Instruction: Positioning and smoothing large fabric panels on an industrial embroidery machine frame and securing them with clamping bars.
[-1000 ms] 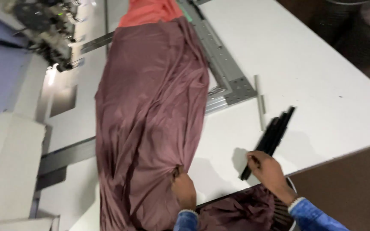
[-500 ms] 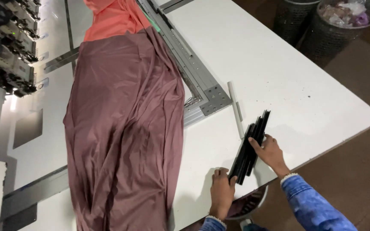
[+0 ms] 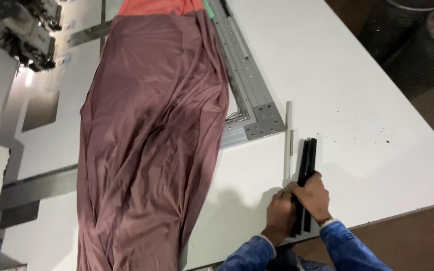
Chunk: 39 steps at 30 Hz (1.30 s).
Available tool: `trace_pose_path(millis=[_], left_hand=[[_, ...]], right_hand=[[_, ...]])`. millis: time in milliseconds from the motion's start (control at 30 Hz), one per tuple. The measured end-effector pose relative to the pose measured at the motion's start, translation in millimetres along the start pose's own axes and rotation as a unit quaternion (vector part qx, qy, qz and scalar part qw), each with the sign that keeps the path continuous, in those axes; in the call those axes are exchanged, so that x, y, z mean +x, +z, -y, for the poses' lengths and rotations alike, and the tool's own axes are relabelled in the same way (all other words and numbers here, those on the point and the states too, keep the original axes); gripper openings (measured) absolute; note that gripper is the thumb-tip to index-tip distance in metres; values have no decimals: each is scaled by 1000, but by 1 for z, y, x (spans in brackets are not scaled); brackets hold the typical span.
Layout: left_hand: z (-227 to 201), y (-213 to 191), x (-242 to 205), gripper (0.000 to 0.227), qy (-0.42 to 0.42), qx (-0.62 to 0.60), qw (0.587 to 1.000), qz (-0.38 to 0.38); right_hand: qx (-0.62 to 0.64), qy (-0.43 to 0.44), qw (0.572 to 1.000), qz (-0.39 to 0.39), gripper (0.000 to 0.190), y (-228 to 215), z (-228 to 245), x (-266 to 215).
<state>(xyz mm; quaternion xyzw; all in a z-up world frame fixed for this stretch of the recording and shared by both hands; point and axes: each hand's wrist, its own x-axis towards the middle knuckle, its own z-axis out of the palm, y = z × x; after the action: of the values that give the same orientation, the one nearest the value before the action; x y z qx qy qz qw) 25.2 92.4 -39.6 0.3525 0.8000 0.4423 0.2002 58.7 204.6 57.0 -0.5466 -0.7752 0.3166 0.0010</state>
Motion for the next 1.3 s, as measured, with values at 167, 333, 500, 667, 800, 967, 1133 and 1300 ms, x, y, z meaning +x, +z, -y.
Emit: trace_pose_path(millis=[167, 333, 500, 667, 800, 967, 1133, 1300], left_hand=[[-27, -29, 10, 23, 3, -55, 994, 89], [-78, -86, 27, 22, -114, -249, 953, 132], [-11, -62, 54, 69, -205, -466, 846, 157], [-20, -145, 31, 15, -297, -585, 725, 210], [27, -181, 22, 22, -310, -640, 667, 219], [-10, -293, -19, 20, -216, -464, 840, 178], [40, -314, -29, 18, -83, -306, 943, 97], [77, -331, -59, 37, -48, -223, 973, 32]], right_hand=[[55, 46, 996, 56, 74, -17, 3, 2], [166, 28, 985, 45, 49, -26, 12, -8], [211, -29, 974, 75, 62, -16, 26, -14], [191, -63, 979, 43, 50, 2, 81, -66], [164, -130, 975, 72, 53, 22, 132, -104], [218, -289, 930, 60, 41, 83, 139, -110], [285, -244, 923, 90, 38, 120, 175, -133], [288, -215, 920, 160, 40, 144, 233, -167]])
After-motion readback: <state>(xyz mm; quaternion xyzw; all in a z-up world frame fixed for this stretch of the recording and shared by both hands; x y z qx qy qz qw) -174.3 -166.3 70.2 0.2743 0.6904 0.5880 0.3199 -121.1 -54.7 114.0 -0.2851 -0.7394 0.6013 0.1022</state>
